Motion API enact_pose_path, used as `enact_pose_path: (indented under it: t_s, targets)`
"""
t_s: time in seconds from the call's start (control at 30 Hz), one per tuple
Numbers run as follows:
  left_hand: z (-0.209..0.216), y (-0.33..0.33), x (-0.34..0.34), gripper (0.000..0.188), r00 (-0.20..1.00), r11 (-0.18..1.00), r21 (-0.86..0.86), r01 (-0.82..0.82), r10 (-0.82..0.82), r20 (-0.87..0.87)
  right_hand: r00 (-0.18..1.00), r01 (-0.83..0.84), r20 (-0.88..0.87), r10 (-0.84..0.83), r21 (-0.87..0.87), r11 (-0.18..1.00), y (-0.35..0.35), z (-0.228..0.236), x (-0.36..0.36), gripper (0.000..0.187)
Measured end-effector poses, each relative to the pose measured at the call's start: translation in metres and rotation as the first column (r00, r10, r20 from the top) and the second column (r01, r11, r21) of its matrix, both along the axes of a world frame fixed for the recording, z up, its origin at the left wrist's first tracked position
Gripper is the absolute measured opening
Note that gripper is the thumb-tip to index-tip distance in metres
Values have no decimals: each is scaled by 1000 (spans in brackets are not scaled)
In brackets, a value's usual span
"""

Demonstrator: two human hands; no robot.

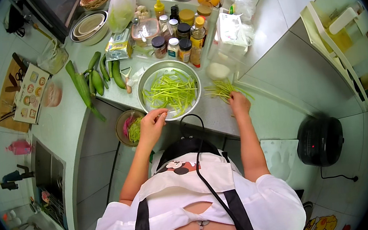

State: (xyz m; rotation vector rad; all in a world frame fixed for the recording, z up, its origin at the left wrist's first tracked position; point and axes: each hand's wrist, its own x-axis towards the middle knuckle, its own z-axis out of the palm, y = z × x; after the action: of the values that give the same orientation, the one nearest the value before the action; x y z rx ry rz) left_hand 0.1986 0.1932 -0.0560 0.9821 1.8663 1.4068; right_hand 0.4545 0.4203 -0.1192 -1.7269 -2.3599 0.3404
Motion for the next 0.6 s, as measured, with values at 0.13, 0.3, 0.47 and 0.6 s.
enact_pose_path:
  t_s: [0.13,0.3,0.47,0.6]
  targets:
    - [5,-5,-8,14,1000,1000,22,-1,1,-5,993,7,-118,1,63,998,-25,55,-1,13]
    - [41,-4,-26,14,973,992,101,82,-58,-224,940,-31,-335,69,115,993,-66,105,-33,14]
    - [77,-3,-38,28,856,967,214,138,-8,-517,838,-191,-487,245,159,969,-112,134,-93,14]
    - [79,-13,-63,22,762,959,235,155,35,-646,731,-323,-613,300,76,943,-140,152,-139,13]
